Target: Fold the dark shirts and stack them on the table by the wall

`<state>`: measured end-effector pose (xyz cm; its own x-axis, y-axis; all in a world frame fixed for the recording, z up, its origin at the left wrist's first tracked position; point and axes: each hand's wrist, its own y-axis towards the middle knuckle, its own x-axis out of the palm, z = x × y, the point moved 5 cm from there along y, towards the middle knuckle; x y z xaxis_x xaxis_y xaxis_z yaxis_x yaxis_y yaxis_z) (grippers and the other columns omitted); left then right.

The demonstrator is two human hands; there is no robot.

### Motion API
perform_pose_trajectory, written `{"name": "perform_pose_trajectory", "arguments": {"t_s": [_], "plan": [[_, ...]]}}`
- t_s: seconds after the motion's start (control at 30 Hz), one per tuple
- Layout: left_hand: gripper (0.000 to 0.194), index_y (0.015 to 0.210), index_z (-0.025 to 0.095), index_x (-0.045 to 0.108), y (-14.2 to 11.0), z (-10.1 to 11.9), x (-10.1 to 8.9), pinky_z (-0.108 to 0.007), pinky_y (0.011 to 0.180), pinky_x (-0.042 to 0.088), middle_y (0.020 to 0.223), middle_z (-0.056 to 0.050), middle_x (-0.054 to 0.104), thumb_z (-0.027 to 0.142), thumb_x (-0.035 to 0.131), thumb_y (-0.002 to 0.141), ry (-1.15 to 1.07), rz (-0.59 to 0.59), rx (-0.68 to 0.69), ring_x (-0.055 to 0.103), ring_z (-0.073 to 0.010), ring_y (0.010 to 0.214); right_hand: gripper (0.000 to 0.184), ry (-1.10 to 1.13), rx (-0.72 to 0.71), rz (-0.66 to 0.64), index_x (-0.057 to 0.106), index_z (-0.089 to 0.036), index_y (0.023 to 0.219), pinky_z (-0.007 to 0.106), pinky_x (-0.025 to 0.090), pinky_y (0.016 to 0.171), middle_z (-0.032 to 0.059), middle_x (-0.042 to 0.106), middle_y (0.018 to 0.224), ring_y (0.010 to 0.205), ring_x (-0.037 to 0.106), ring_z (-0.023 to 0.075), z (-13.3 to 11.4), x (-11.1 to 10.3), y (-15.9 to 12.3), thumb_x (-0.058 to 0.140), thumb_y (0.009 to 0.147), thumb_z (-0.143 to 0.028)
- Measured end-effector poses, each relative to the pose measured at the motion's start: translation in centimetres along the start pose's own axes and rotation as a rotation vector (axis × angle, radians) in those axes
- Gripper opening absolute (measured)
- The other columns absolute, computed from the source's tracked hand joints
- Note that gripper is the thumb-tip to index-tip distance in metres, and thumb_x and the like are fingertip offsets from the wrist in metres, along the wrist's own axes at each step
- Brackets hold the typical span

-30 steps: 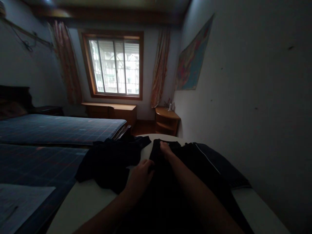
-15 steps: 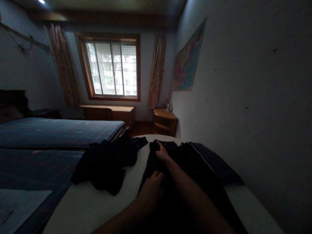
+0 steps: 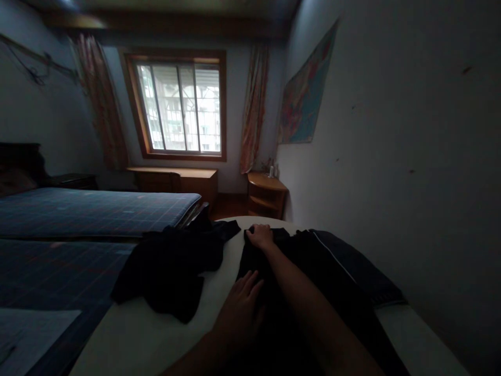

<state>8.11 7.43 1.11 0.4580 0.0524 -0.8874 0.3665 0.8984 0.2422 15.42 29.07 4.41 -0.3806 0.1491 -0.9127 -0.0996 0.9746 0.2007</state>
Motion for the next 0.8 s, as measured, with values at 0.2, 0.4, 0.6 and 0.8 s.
{"name": "perform_pose_trajectory", "arguments": {"t_s": [0.2,0.4,0.6,0.8], "plan": [[0.062,0.148,0.026,0.042,-0.3,0.3,0.1,-0.056,0.12,0.02,0.161,-0.009,0.024,0.032,0.055,0.087,-0.015,-0.13,-0.031,0.018,-0.0332,0.149,0.035,-0.037,0.015,-0.065,0.07,-0.022,0.11,0.044,0.038,0.097,0.0133,0.067,0.121,0.123,0.05,0.0321,-0.4,1.8,1.3,0.059,0.088,-0.046],[0.061,0.151,0.03,0.036,-0.5,0.1,0.4,-0.053,0.121,0.014,0.163,-0.007,0.019,0.047,0.047,0.094,-0.075,-0.147,-0.045,0.012,-0.032,0.15,0.036,0.043,0.162,-0.044,0.058,-0.022,0.122,0.044,0.041,0.094,0.0121,0.066,0.123,0.115,0.059,0.0267,0.7,2.6,2.9,0.033,0.1,-0.034],[0.06,0.151,0.03,0.036,-0.5,0.1,0.5,-0.054,0.121,0.014,0.163,-0.007,0.02,0.05,0.044,0.095,-0.071,-0.145,-0.062,0.011,-0.0316,0.15,0.034,0.087,0.168,-0.063,0.053,-0.024,0.126,0.042,0.041,0.094,0.0087,0.065,0.123,0.114,0.06,0.024,1.5,2.7,3.2,0.036,0.097,-0.032],[0.061,0.151,0.029,0.036,-0.4,0.3,0.3,-0.053,0.122,0.014,0.162,-0.007,0.021,0.049,0.044,0.095,-0.037,-0.148,-0.061,0.012,-0.031,0.15,0.041,0.055,0.03,-0.098,0.051,-0.029,0.132,0.042,0.04,0.097,0.0056,0.064,0.129,0.125,0.052,0.0271,1.7,2.1,2.9,0.051,0.091,-0.035]]}}
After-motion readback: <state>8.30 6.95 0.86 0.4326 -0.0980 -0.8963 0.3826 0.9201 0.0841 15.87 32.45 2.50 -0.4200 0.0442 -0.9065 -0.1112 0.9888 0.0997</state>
